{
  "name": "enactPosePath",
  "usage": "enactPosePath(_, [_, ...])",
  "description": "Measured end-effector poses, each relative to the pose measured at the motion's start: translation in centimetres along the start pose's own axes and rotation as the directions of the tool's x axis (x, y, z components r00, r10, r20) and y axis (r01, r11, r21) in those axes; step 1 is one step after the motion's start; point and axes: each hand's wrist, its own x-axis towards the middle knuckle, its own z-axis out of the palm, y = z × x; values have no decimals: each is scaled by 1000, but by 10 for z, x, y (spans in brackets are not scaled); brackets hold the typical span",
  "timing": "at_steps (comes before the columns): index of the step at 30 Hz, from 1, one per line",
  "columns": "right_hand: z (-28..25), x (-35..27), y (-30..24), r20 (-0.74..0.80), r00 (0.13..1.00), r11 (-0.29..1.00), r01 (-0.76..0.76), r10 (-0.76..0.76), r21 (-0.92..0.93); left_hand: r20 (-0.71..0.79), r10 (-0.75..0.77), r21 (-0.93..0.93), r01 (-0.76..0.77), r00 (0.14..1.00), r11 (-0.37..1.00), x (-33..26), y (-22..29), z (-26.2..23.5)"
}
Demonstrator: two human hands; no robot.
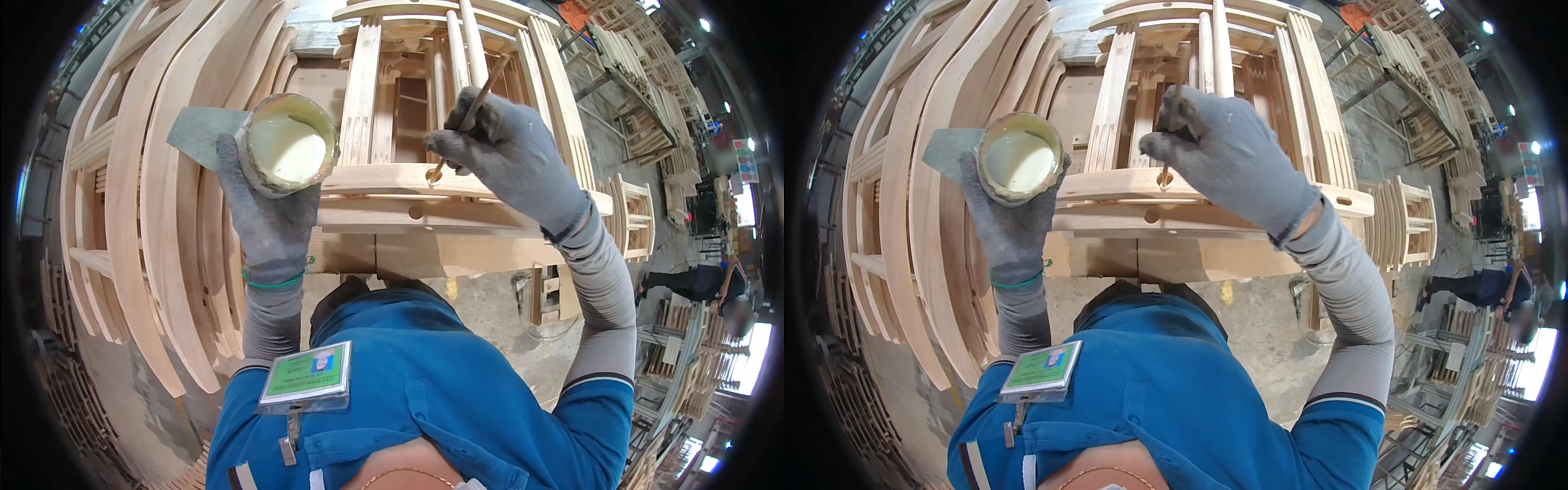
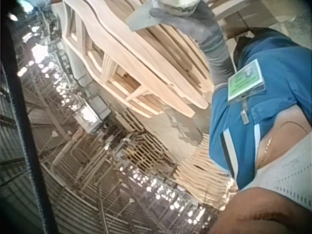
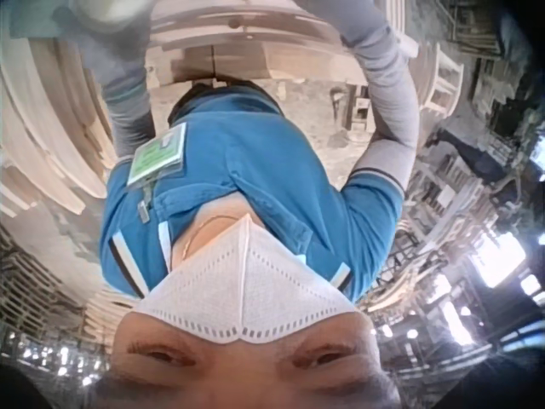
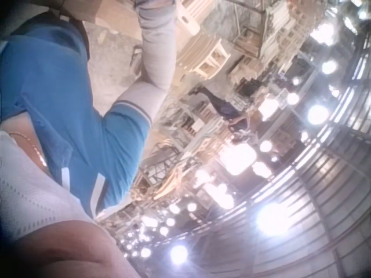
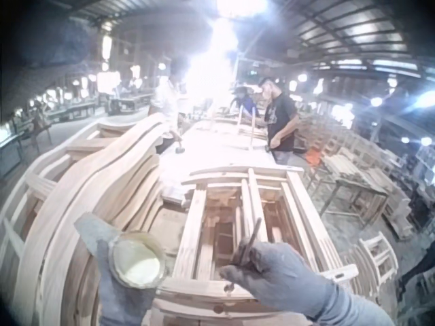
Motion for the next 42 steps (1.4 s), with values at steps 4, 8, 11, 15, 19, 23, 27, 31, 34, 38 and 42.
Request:
enactPosePath(4, [6, 5, -7, -24, 999, 992, 37, -40, -120, -13, 19, 10, -19, 1000, 1000, -3, 5, -2])
enactPosePath(8, [6, 5, -12, -16, 1000, 986, 7, -10, -165, -6, 1, 21, -1, 1000, 1000, 0, 7, -4])
enactPosePath(11, [5, 8, -8, -39, 999, 997, -26, 23, -72, -9, -14, 24, 14, 1000, 1000, 3, 3, 0])
enactPosePath(15, [4, 8, -12, -32, 997, 990, -79, 75, -117, -26, -47, 4, 47, 999, 999, 5, 0, 3])
enactPosePath(19, [3, 12, -8, -36, 999, 993, -30, 26, -113, 45, -105, -57, 108, 993, 993, 9, -6, 0])
enactPosePath(23, [0, 9, -13, -37, 998, 982, -50, 44, -184, 104, -117, -81, 126, 988, 989, 6, -11, 7])
enactPosePath(27, [-3, 8, -11, -29, 994, 994, -105, 106, 16, 135, -100, -81, 111, 986, 990, 8, -18, 12])
enactPosePath(31, [-18, -6, -5, -113, 992, 992, -47, 61, 120, 153, -116, -69, 128, 981, 989, 5, -22, 23])
enactPosePath(34, [-33, -13, -26, -121, 984, 901, -64, 127, 430, 215, -162, -93, 186, 963, 978, 6, -24, 26])
enactPosePath(38, [-19, -16, -32, -311, 939, 814, 64, 147, 578, 256, -216, -103, 249, 942, 963, 8, -30, 28])
enactPosePath(42, [-13, -14, -22, -232, 956, 776, 7, 180, 631, 273, -244, -122, 285, 931, 951, 7, -31, 41])
